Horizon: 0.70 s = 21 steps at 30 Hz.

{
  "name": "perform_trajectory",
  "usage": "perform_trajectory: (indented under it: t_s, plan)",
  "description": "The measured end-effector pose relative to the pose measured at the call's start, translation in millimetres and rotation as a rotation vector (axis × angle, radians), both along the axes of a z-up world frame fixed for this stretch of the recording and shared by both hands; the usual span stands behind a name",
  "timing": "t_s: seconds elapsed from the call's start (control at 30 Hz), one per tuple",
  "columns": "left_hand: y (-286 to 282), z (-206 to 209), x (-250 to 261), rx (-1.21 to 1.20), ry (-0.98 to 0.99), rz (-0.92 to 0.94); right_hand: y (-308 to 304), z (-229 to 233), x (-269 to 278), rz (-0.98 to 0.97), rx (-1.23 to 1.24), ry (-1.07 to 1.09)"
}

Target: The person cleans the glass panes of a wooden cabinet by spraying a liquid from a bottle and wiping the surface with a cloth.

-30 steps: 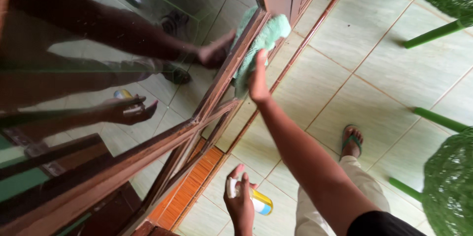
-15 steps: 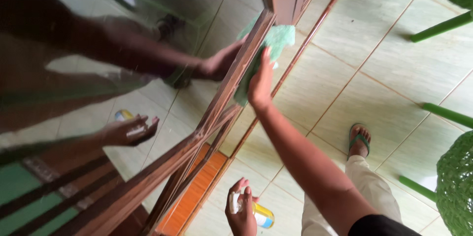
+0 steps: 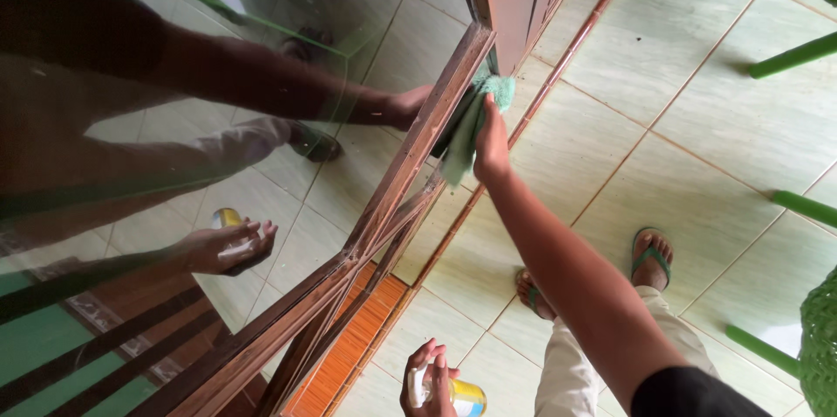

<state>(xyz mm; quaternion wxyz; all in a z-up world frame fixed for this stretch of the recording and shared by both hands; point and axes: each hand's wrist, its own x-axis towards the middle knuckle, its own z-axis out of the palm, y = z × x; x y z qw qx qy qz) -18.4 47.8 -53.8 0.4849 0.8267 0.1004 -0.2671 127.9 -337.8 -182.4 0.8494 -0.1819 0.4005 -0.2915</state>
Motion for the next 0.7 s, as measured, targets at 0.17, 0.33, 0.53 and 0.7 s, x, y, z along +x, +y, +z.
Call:
perform_trajectory:
  t_s: [0.17,0.33,0.53,0.7]
  plan:
    - [-14,6,4,-0.091,-0.167,-0.062,36,48,-14,-0.076,-0.669,0.25]
    - [-43,35,19,-0.096,-0.171,-0.161,10,-38,18,-0.102,-0.615,0.3]
    - [-43,41,11,-0.099,-0.159,-0.18,74,-83,15,-0.003,-0.148,-0.008]
    - [-22,25,9,-0.045,-0.113,-0.212,181,-61,11,0.073,-0.103,0.103]
